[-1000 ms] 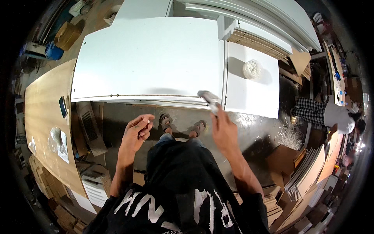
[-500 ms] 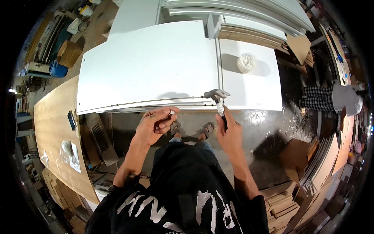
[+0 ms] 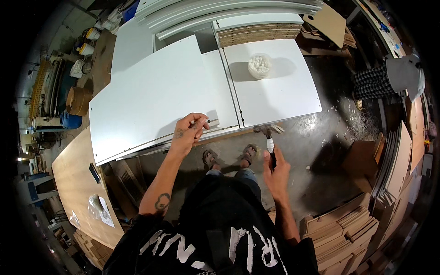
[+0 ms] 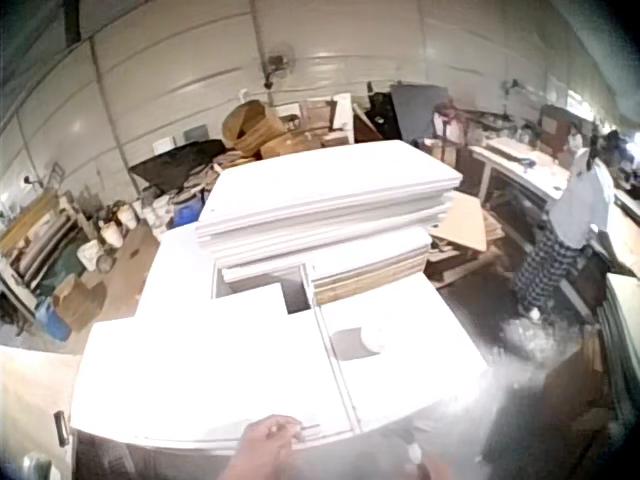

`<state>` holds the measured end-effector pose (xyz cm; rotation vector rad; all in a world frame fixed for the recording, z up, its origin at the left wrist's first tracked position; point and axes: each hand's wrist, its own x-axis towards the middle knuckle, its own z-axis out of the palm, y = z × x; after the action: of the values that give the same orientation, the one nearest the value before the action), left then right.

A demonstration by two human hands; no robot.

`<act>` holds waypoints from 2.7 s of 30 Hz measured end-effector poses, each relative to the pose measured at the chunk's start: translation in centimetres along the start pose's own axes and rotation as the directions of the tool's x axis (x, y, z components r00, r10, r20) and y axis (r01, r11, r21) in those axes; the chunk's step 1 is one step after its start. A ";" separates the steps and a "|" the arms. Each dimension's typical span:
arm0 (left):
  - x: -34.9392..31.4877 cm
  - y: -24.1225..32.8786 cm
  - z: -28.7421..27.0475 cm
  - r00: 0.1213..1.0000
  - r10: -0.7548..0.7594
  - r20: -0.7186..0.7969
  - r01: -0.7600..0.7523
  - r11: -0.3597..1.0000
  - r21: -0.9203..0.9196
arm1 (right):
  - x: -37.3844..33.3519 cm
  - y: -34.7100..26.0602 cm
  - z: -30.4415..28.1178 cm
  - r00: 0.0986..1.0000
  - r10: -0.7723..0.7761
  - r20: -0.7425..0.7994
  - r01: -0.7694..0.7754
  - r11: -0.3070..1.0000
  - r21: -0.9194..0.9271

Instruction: The person nails a thin wooden strip onto the edge of a white furniture panel using a hammer and small nails.

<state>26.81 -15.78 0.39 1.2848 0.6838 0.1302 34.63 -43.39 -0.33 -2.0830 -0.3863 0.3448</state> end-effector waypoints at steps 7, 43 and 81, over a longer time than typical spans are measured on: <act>0.0 -2.3 2.5 0.883 0.447 -0.146 -0.249 0.709 0.660 | 0.8 0.2 -0.7 1.000 0.016 -0.004 -0.016 1.000 0.009; -0.3 -2.5 1.0 0.664 0.701 0.260 -0.358 -0.007 0.934 | 2.2 -0.1 -0.7 0.999 -0.027 0.037 0.028 0.999 -0.022; -14.9 -4.7 -6.5 0.955 -0.159 -0.249 -0.034 0.777 -0.628 | 5.5 -5.5 5.1 0.780 -0.568 0.262 0.618 0.764 -0.186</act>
<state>10.15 -18.58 1.23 0.5907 0.8420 0.4632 36.86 -34.53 1.36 -2.0490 -1.2419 0.1055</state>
